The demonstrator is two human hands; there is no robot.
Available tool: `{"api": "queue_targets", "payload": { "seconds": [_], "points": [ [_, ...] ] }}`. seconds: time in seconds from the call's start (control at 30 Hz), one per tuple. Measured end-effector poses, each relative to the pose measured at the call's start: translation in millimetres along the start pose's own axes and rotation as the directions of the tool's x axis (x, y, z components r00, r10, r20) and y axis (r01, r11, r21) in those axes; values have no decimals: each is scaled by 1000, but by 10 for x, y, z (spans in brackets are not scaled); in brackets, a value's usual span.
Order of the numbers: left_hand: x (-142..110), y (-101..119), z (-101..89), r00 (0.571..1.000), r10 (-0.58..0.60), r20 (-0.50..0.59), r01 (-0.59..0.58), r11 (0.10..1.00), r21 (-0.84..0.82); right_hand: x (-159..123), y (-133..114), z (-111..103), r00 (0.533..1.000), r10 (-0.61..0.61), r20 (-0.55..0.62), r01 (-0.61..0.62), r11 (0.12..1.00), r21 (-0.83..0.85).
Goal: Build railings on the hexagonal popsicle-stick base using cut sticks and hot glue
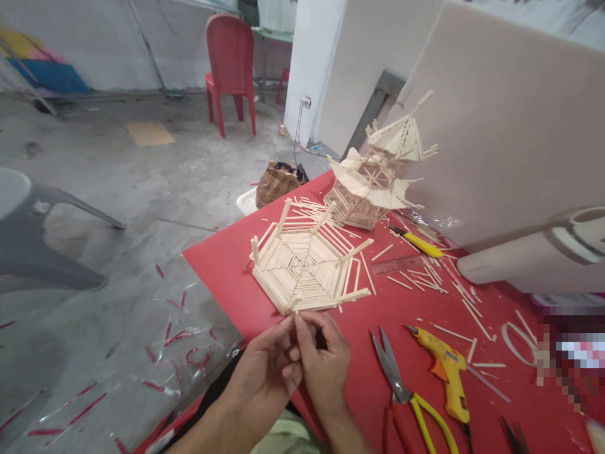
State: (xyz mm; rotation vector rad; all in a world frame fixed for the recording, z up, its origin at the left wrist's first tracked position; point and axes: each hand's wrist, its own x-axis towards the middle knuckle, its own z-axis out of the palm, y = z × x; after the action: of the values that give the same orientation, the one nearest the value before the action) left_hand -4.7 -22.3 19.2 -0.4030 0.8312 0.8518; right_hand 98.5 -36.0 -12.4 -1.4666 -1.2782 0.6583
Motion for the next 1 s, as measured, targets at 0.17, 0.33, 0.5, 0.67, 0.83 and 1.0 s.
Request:
{"api": "queue_targets", "payload": {
  "seconds": [0.17,0.33,0.5,0.67,0.83,1.0],
  "points": [
    [-8,14,17,1000,-3,3,3,1000,5,6,-9,-3,1000,-2,6,2,1000,10],
    [-22,22,36,1000,-4,3,4,1000,11,9,-11,-2,1000,10,3,-10,1000,18],
    [-28,17,33,1000,-5,20,5,1000,5,10,-10,-3,1000,-6,5,6,1000,6],
    [-17,13,20,1000,-13,28,13,1000,-2,2,-4,-8,1000,-14,-2,14,1000,7],
    [-15,19,14,999,-14,29,14,1000,-14,-11,12,-3,1000,-6,7,6,1000,17],
    [-18,24,9,1000,-16,16,17,1000,-14,5,10,-1,1000,-11,5,11,1000,17]
  ]
}}
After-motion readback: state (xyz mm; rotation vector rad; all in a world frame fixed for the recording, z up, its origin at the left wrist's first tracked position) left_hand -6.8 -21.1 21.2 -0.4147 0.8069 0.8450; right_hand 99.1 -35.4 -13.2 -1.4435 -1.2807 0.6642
